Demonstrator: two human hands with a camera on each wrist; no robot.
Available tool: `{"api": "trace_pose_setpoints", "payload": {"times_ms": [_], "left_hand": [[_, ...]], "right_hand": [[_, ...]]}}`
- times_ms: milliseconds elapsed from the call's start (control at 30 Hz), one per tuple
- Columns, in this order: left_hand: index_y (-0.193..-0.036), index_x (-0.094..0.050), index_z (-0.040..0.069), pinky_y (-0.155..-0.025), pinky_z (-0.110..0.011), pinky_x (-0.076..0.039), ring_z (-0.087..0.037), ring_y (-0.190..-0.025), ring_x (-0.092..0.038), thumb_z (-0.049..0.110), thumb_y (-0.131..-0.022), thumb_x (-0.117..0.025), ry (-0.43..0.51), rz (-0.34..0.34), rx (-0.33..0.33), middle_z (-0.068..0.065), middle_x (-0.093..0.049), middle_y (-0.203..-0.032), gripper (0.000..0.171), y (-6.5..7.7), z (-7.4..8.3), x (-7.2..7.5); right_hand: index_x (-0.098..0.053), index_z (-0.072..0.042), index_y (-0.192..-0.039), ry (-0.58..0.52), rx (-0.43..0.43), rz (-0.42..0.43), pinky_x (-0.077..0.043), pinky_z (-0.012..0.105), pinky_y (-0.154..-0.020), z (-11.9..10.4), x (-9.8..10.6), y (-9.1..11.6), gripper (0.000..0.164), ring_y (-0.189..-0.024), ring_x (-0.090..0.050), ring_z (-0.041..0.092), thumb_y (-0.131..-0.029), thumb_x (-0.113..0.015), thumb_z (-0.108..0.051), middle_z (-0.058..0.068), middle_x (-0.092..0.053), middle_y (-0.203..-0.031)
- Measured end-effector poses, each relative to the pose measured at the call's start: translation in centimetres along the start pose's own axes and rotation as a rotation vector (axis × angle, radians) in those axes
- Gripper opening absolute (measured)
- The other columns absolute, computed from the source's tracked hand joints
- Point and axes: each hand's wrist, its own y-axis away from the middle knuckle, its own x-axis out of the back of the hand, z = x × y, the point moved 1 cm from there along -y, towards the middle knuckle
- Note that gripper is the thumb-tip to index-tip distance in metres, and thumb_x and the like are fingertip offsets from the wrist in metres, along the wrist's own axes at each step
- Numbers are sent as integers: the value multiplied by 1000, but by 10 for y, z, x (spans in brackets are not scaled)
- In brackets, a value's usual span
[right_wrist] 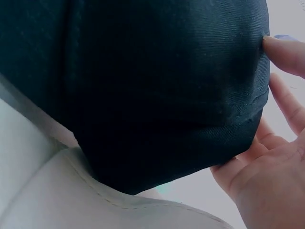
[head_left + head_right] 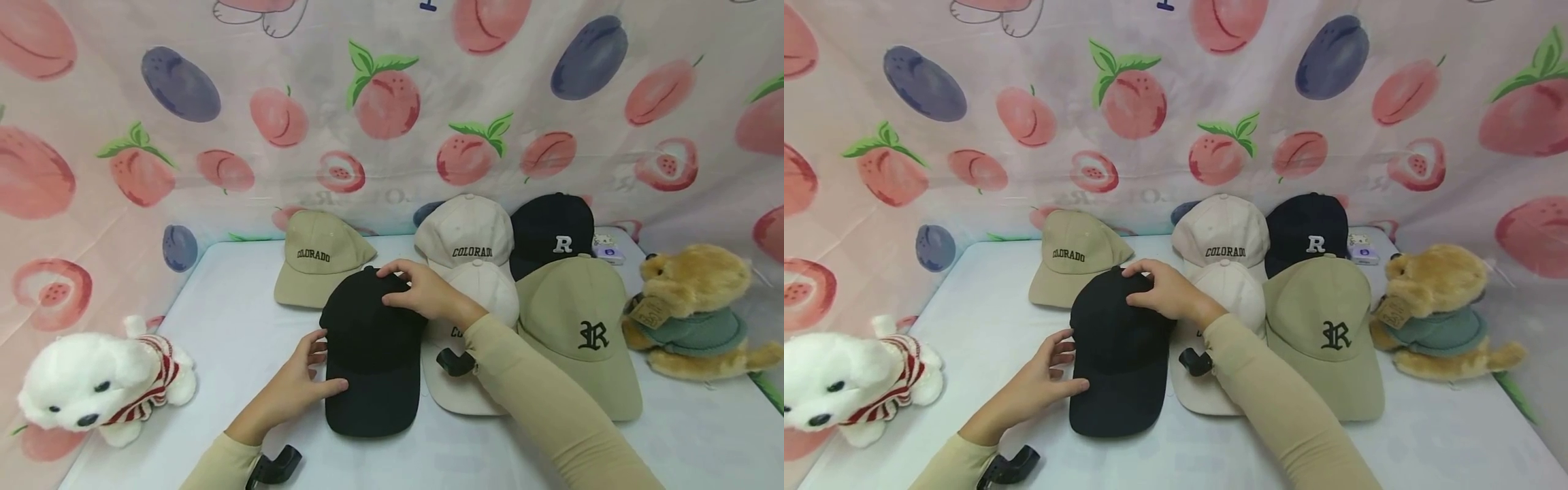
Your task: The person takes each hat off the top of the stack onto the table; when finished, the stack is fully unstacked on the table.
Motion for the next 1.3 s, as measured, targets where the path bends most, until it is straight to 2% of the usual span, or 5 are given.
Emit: {"api": "trace_pose_setpoints", "payload": {"times_ms": [133, 267, 700, 933, 1300], "left_hand": [[-153, -24, 4, -111, -55, -33, -40, -136, -41, 22, -82, -84, -24, 8, -11, -23, -38, -150, 95, -1, -2, 3], [-153, -27, 4, -110, -56, -33, -41, -136, -41, 26, -84, -83, -79, 28, -41, -23, -38, -150, 91, -4, -4, 12], [-147, -41, -2, -112, -56, -31, -44, -139, -34, 21, -93, -72, -149, 190, -180, -23, -39, -151, 66, -38, 2, 61], [-149, -39, 1, -114, -53, -29, -41, -142, -32, 24, -94, -71, -113, 204, -162, -23, -33, -155, 68, -60, -1, 79], [-155, -29, 2, -112, -55, -31, -40, -144, -29, 22, -97, -69, -23, 195, -100, -20, -27, -160, 74, -83, -17, 93]], "right_hand": [[-63, -6, -123, 8, 11, 11, -45, 43, -98, -1, 0, -1, 37, -118, -53, 31, -88, -74, -11, 9, -59, -129], [-63, -2, -121, 7, 44, 23, -40, 45, -106, -2, 2, 0, 36, -124, -50, 33, -89, -74, -10, 11, -60, -129], [-61, -5, -125, -3, -21, 4, -46, 45, -99, -2, 3, 5, 40, -126, -51, 34, -88, -75, -11, 10, -56, -135], [-60, -8, -129, -11, -46, -11, -46, 45, -99, 1, 2, 6, 42, -127, -50, 33, -90, -75, -15, 9, -55, -137], [-61, -10, -130, 6, -42, -6, -47, 42, -95, 2, 2, 10, 44, -117, -54, 31, -89, -75, -18, 8, -57, -133]]}}
